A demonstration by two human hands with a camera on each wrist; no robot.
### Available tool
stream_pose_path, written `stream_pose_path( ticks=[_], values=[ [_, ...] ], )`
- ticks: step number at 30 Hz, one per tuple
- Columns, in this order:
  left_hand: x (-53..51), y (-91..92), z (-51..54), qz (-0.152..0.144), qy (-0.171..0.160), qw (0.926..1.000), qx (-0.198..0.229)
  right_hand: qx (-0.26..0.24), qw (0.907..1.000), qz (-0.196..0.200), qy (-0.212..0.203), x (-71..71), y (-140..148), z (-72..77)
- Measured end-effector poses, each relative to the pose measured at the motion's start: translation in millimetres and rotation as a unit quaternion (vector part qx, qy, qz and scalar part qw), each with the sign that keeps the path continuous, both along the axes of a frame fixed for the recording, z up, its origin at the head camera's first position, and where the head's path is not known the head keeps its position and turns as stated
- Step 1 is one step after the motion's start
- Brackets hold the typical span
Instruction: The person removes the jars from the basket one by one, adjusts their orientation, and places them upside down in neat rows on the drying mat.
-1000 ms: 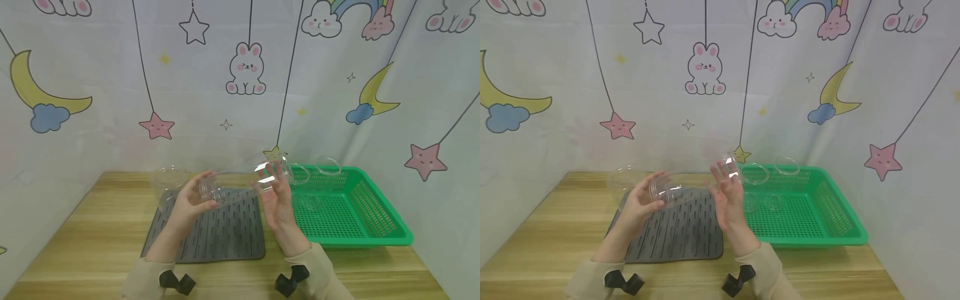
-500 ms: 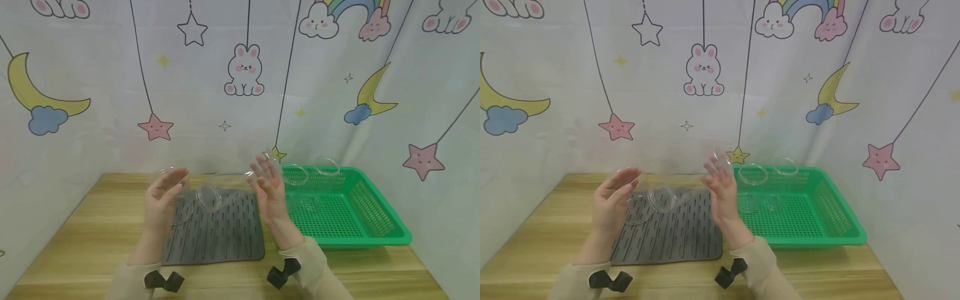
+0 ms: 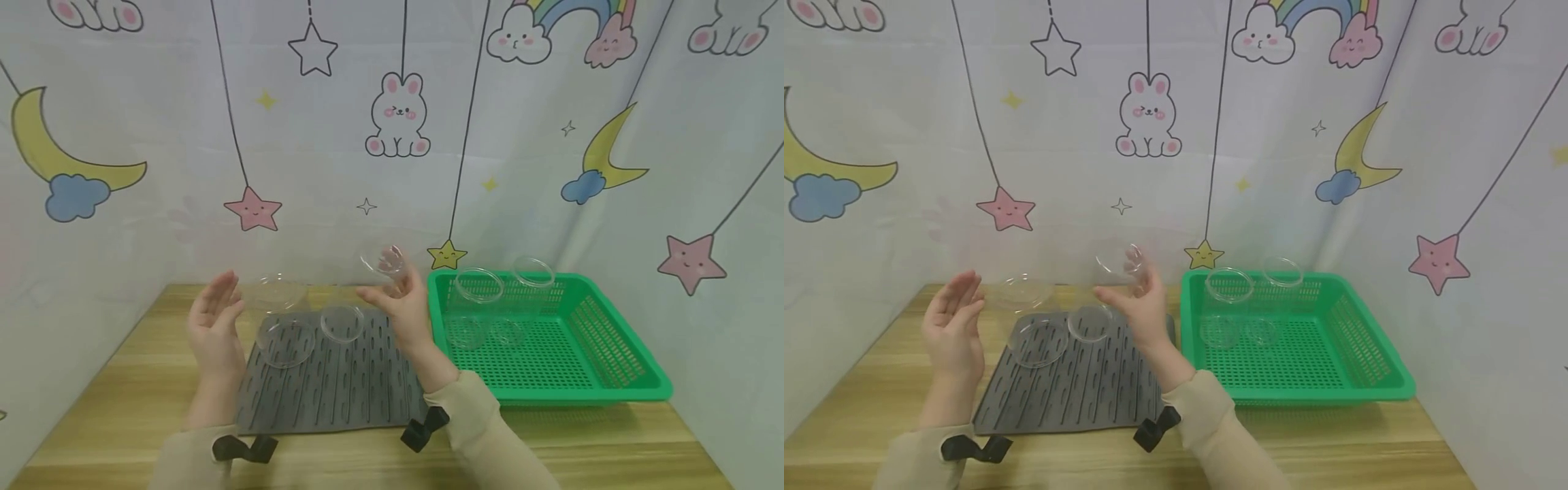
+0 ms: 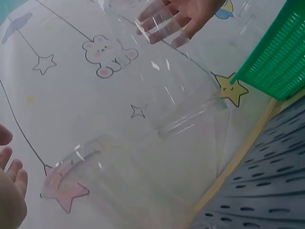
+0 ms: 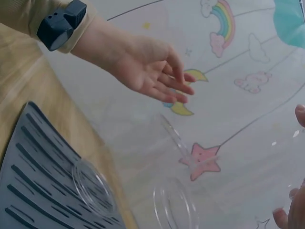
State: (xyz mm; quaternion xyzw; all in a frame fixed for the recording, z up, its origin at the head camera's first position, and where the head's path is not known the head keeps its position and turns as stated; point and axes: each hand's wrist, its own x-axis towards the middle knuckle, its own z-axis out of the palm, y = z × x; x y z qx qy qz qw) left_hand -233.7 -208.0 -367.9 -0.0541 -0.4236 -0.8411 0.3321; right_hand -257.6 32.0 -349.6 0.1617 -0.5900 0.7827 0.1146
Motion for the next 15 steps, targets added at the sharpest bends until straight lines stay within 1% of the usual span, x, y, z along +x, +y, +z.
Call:
stream_pose_path(
  ticks=[2,3,5,6,7,8,10,11,13,15],
  values=[
    [-3.5,-8.3,-5.6,0.013,-0.037,0.9992,-0.009,0.022,0.9997,-0.007,-0.003,-2.3,-6,-2.5],
    [-5.3,-12.4,-8.6,0.017,-0.061,0.9978,-0.017,0.031,0.9994,-0.012,-0.006,-3.3,-9,-4.4],
    [-8.1,-19.9,-15.5,0.019,-0.118,0.992,-0.04,0.048,0.9986,-0.02,-0.011,-4.7,-13,-8.2],
    [-9.5,-23.4,-19.1,0.017,-0.15,0.9871,-0.053,0.054,0.9981,-0.024,-0.014,-5.5,-15,-10.7],
    [-11.0,-26.9,-22.9,0.015,-0.182,0.9807,-0.071,0.059,0.9978,-0.026,-0.017,-6.2,-17,-13.3],
    [-12.6,-30.1,-26.8,0.011,-0.21,0.9735,-0.09,0.066,0.9972,-0.029,-0.018,-6.9,-18,-15.8],
    [-16.0,-36.7,-34.4,0.0,-0.256,0.9588,-0.122,0.077,0.9963,-0.031,-0.022,-8.4,-21,-20.2],
    [-17.5,-39.8,-38.1,-0.006,-0.275,0.9518,-0.136,0.084,0.9956,-0.033,-0.026,-9.1,-22,-22.1],
    [-20.8,-46.1,-46.0,-0.019,-0.3,0.9398,-0.163,0.087,0.9953,-0.027,-0.035,-10.4,-24,-25.1],
    [-23.7,-51.4,-53.1,-0.034,-0.313,0.9324,-0.178,0.083,0.9953,-0.021,-0.045,-11.4,-28,-26.4]
  ],
)
